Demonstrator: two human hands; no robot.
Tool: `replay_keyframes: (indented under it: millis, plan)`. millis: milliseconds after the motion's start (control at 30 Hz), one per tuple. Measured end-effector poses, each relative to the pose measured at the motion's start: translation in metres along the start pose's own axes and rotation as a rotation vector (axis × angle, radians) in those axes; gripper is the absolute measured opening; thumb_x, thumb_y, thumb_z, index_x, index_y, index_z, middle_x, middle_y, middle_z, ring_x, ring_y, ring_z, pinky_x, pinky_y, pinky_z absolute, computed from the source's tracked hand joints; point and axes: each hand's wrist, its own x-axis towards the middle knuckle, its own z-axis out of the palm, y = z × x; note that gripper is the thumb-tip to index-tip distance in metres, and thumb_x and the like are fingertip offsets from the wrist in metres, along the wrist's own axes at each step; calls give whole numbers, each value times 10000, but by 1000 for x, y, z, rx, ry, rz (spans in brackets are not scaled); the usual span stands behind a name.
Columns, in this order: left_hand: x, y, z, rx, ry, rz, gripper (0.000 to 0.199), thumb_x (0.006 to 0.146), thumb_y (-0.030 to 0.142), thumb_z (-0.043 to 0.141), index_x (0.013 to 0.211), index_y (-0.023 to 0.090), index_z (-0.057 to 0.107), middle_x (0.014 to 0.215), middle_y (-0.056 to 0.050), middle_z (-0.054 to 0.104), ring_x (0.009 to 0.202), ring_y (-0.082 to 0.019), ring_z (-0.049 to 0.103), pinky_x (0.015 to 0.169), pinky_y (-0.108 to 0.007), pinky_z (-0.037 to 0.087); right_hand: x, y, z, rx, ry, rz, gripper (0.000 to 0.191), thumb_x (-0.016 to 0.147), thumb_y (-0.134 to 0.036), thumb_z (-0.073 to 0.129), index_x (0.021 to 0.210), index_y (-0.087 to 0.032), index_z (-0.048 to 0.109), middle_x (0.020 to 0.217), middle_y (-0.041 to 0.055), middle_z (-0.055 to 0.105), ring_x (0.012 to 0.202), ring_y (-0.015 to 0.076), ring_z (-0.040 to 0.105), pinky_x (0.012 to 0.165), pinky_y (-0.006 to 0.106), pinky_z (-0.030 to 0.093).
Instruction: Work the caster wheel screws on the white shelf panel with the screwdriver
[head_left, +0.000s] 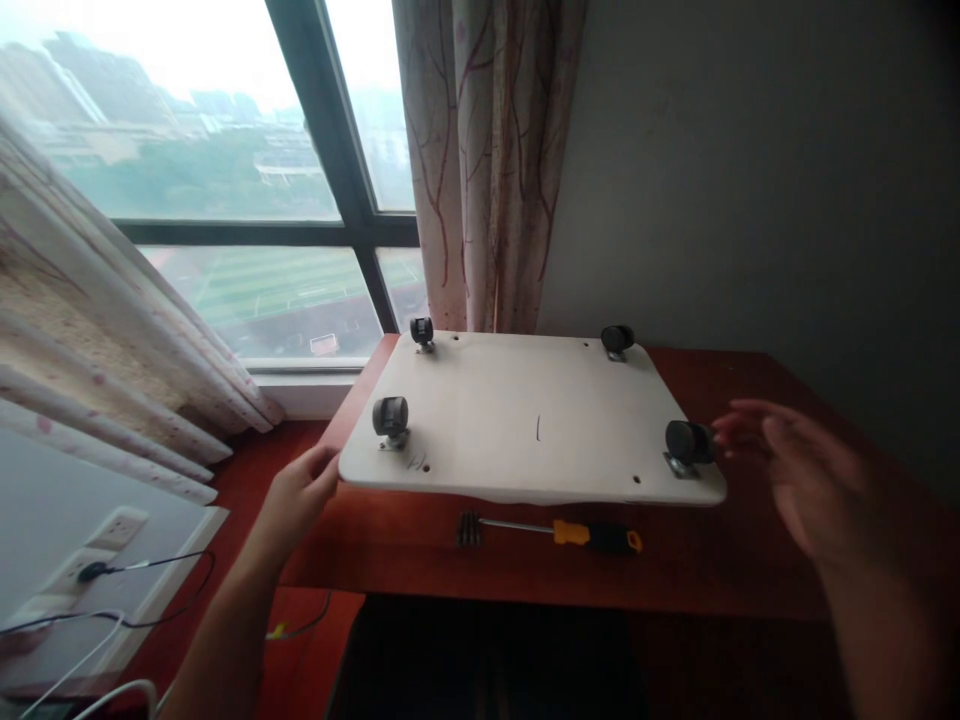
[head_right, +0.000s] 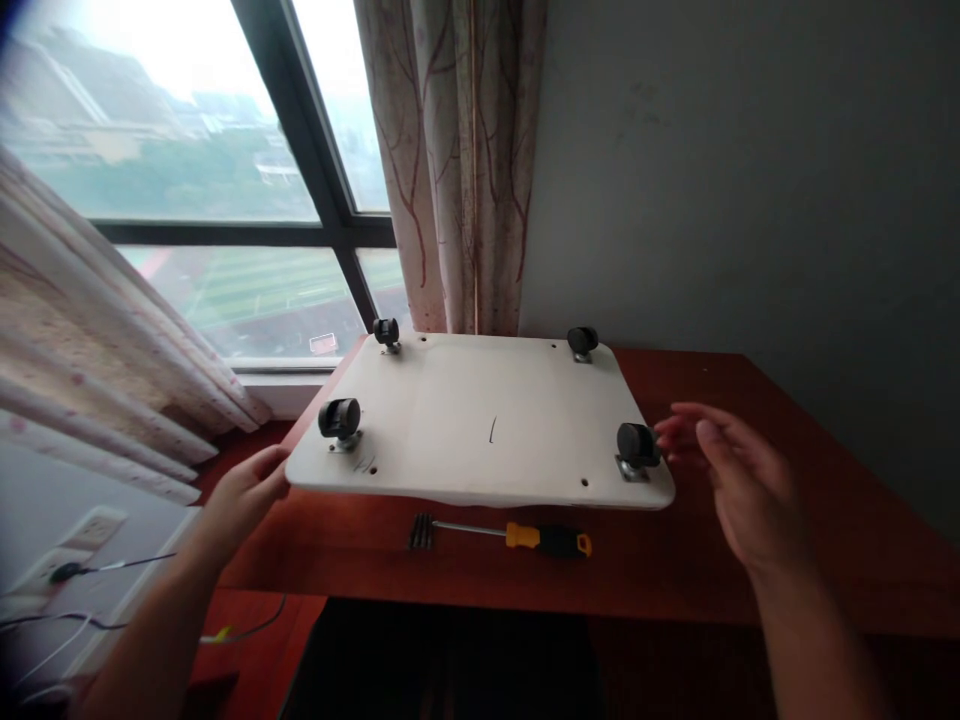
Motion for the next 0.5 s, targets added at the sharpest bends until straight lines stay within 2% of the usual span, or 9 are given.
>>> replay_keyframes:
  millis: [67, 133, 200, 333, 400, 500]
  plan:
    - [-22, -9, -2, 142, -129, 118, 368, 804, 550, 622, 679, 205, 633, 622, -10, 638, 595, -179, 589, 559, -243, 439, -35, -13, -5, -105, -213, -1, 315, 883, -561, 630, 1057, -345, 780, 956, 92, 775, 838, 269, 739, 765, 378, 632]
    - [-45, -13, 2, 227, -260, 195, 298, 866, 486, 598, 766, 214, 665, 685, -14, 686, 625, -186, 635, 599, -248, 471, -65, -16, 0, -294, -458, -44, 272, 853, -529, 686, 1012, -346, 810, 951, 71, 792, 829, 274, 761, 751, 360, 648]
    - [-66, -11, 13, 259, -386, 274, 214, 917, 390, 563, 858, 224, 685, 775, -23, 727, 663, -180, 672, 623, -239, 492, -88, -8, 14, -429, -468, -197, 226, 891, -474, 658, 998, -355, 817, 1032, 43, 793, 933, 268, 765, 831, 352, 644]
    - [-90, 6, 43, 239, -433, 429, 183, 975, 287, 513, 975, 234, 688, 854, -33, 717, 712, -152, 689, 658, -215, 508, -110, 23, 45, -571, -418, -480, 267, 947, -350, 607, 1151, -353, 778, 1185, 7, 763, 1078, 243, 738, 970, 370, 605]
    - [-93, 16, 56, 245, -400, 482, 167, 980, 289, 533, 985, 237, 691, 838, -26, 697, 657, -135, 663, 618, -205, 497, -114, 38, 53, -630, -436, -517, 306, 947, -331, 614, 1223, -346, 746, 1249, 6, 739, 1123, 245, 720, 987, 393, 600]
    - [-92, 27, 73, 270, -340, 535, 129, 965, 296, 586, 974, 241, 703, 845, -23, 687, 663, -138, 666, 619, -210, 509, -116, 54, 59, -664, -459, -492, 369, 943, -325, 623, 1304, -310, 700, 1282, 29, 725, 1142, 248, 713, 981, 404, 605]
